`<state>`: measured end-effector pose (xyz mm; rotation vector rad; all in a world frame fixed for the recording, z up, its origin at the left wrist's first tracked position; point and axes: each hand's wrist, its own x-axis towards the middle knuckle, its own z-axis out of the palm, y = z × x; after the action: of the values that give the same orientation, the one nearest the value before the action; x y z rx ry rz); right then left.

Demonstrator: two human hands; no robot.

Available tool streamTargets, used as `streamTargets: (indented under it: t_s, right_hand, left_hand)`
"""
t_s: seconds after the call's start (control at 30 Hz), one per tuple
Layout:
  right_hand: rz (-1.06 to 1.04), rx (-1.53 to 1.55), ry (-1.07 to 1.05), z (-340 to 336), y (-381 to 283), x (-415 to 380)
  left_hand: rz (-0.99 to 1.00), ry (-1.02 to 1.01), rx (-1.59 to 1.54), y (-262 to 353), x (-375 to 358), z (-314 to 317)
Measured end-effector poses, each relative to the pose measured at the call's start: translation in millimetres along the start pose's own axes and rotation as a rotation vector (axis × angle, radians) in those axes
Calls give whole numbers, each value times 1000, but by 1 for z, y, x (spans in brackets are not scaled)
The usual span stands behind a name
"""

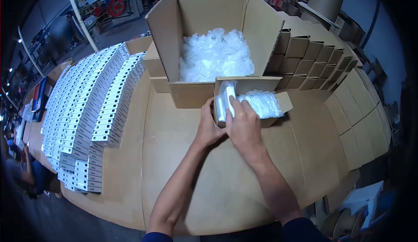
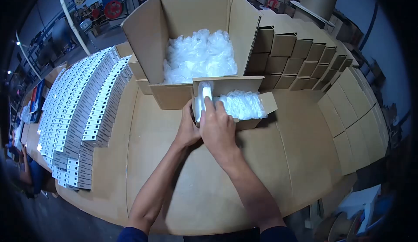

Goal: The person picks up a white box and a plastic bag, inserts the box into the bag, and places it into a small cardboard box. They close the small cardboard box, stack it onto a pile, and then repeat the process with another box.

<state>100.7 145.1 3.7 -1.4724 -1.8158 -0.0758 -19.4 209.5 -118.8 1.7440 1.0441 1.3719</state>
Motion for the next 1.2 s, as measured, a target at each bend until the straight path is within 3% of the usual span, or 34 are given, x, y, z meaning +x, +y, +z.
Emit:
streamTargets:
  t_s: [0.07,0.1,0.27,0.33,0.47,0.57,0.6,0.67,0.7,0.73,0.77,0.87,0.97,1.1,1.2]
  right_hand:
    - [75,-76,-44,11,-2,-2]
    - [158,-70,-162,10,-5,-1]
    - [26,-155,-205,34,10,-16]
    - [-70,-260,-231,44,19,-27]
    - [-83,-263,-313,42,24,-29]
    - [-102,-85,-268,17,29,-34]
    - [-106,-27,-248,6,31,-37]
    - [34,154,178,-22,53,-54]
    - [150,72,321,-30,79,-68]
    - [373,192,390,-30,108,-82]
    - [579,409,267,-24,148,-93]
    - [629,756,-90,-32,184,-77]
    - [316,537,-272,-30,214,-46]
    - [200,657,-339,-42,222,-37]
    - [251,657,-567,-75,207,-52]
  left_hand:
    - [3,15,36,7,0,-1]
    - [0,17,48,8,-1,-1]
    - [104,6,124,3,-3,-4]
    - [65,-6,-29,-10,-3,0]
    - [28,-3,-25,-9,-6,-1]
    - [52,20,-42,3,-2,3]
    - [36,-4,-62,8,-1,3]
    - [-1,-34,-103,18,0,3]
    - [-85,-46,-62,21,-3,3]
    - [-79,-29,-14,21,-3,4]
    - [-71,-11,37,21,-2,4]
    - [-62,-4,0,31,2,7]
    - [-88,-27,-34,28,-1,8]
    - [-123,-70,6,49,-10,6]
    - [-171,-136,-32,74,-36,10]
